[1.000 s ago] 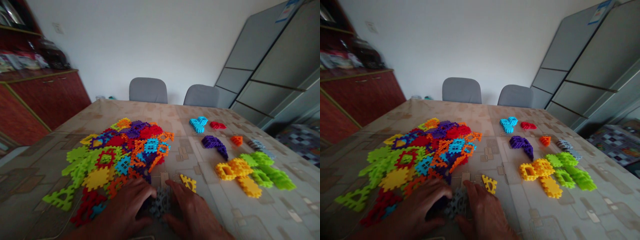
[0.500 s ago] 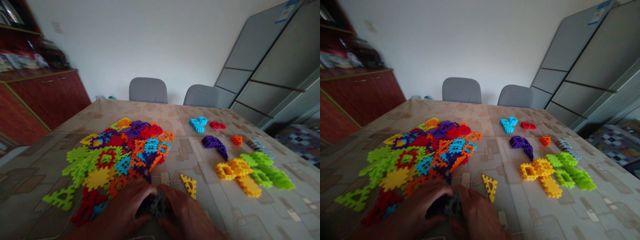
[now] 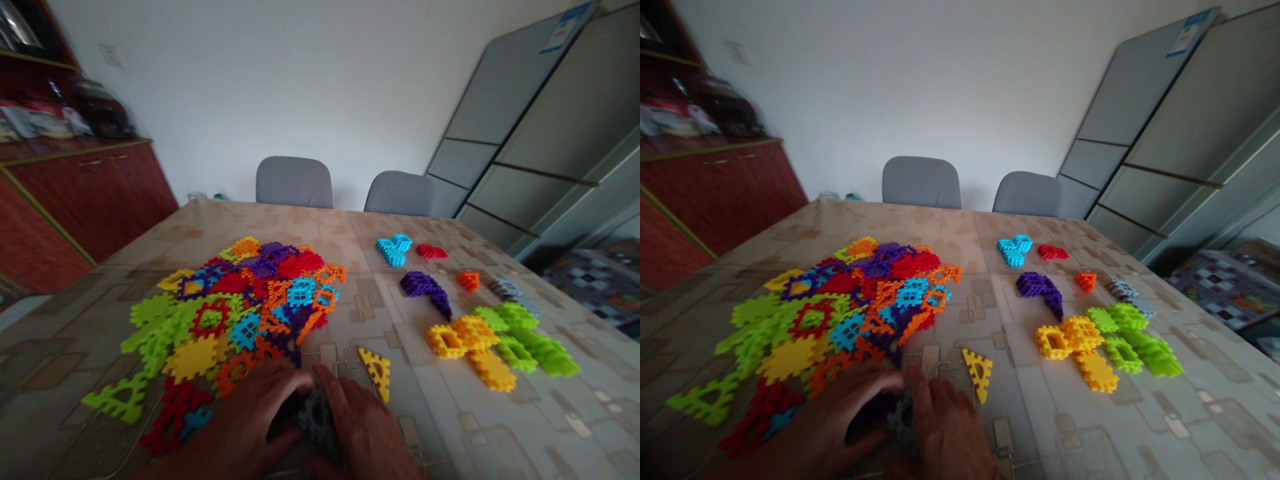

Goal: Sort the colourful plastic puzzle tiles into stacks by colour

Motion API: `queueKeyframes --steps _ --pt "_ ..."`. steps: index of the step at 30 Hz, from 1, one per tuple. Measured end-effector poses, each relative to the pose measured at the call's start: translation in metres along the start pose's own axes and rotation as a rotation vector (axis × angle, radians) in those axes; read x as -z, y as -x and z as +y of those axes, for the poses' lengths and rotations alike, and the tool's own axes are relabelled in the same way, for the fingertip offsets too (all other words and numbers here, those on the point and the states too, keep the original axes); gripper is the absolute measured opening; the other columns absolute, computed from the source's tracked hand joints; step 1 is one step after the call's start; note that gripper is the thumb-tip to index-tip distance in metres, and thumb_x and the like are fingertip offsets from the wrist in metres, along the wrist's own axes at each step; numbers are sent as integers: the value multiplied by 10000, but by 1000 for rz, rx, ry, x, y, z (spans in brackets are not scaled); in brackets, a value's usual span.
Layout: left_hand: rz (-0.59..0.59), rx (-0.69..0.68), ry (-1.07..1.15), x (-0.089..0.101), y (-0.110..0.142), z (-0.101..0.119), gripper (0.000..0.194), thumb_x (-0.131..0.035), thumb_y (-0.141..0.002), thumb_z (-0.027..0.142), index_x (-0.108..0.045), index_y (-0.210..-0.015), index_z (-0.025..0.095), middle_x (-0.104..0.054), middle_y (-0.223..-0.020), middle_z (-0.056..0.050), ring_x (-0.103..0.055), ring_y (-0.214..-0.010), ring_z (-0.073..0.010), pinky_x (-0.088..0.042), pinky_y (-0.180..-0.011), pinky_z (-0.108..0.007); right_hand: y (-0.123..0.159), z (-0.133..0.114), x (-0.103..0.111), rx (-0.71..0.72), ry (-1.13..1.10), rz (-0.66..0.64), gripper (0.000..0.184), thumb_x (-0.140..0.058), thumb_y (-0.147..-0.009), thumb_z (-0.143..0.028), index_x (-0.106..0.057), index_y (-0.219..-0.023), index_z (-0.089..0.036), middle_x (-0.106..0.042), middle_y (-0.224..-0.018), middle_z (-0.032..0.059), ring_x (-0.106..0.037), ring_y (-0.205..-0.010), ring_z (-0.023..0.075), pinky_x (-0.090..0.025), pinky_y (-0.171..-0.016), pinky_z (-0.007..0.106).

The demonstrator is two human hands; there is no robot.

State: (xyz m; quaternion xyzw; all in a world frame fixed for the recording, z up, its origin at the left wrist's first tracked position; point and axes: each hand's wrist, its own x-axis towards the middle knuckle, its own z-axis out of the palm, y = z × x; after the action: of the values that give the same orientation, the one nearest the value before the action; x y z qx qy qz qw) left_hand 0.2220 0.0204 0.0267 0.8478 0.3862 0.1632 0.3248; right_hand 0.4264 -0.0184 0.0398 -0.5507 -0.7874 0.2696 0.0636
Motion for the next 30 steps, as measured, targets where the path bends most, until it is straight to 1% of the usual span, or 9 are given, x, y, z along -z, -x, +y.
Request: queueKeyframes --steps 3,7,9,12,14,17,20,26,30 --pt "25 -17 -8 2 1 1 411 -551 -805 113 -599 -1182 269 -665 -1181 -46 -619 -1105 -253 -495 -964 -368 -2 -1 -6 -21 97 10 947 -747 -677 -175 -374 -1547 -187 -676 -1261 185 -672 -1077 370 -556 -926 487" --pt "2 -31 -37 5 2 0 472 -587 -772 119 -593 -1212 288 -665 -1216 -41 -613 -1137 -263 -495 -986 -382 -4 0 -9 -5 139 36 900 -656 -695 -123 -373 -1545 -212 -690 -1217 156 -675 -1061 348 -562 -909 454" --pt "-18 -18 -45 6 2 1 481 -595 -768 116 -596 -1215 292 -673 -1213 -36 -615 -1136 -260 -499 -984 -378 -4 1 -7 -16 141 23 893 -632 -686 -113 -386 -1539 -200 -683 -1231 160 -674 -1064 349 -557 -922 457" --pt "-44 -3 -57 7 3 5 469 -601 -768 121 -605 -1202 298 -683 -1197 -29 -622 -1125 -259 -508 -962 -365 -3 -1 1 -58 157 -40 872 -599 -690 -84 -401 -1535 -163 -672 -1254 174 -667 -1096 356 -543 -954 470" --pt "-52 -9 -59 8 3 6 454 -605 -771 131 -607 -1193 299 -681 -1205 -29 -626 -1121 -261 -511 -948 -358 -2 -1 7 -70 159 -68 826 -581 -708 -64 -426 -1516 -140 -672 -1254 176 -663 -1108 348 -538 -963 463" --pt "-40 -23 -63 8 3 7 447 -596 -775 124 -606 -1187 297 -678 -1211 -28 -628 -1124 -259 -509 -942 -344 0 2 11 -44 132 -40 679 -565 -744 -49 -524 -1416 -140 -691 -1207 152 -675 -1079 308 -547 -936 400" --pt "-31 -35 -67 7 2 6 410 -572 -805 120 -605 -1170 305 -690 -1176 -13 -636 -1099 -243 -506 -925 -320 1 4 11 -8 137 11 542 -589 -749 -47 -597 -1275 -179 -716 -1130 113 -691 -1023 275 -557 -883 344" --pt "-17 -50 -68 7 3 5 332 -542 -839 148 -608 -1128 299 -695 -1128 -6 -649 -1044 -229 -507 -890 -306 2 5 7 19 257 29 294 -650 -789 -46 -648 -1028 -218 -717 -1000 75 -714 -888 269 -564 -741 329" --pt "-5 -73 -94 7 2 5 350 -541 -831 150 -614 -1139 299 -698 -1140 -13 -655 -1045 -228 -517 -877 -301 4 9 3 90 290 93 229 -689 -799 -73 -634 -962 -224 -708 -962 59 -714 -854 258 -555 -707 308"
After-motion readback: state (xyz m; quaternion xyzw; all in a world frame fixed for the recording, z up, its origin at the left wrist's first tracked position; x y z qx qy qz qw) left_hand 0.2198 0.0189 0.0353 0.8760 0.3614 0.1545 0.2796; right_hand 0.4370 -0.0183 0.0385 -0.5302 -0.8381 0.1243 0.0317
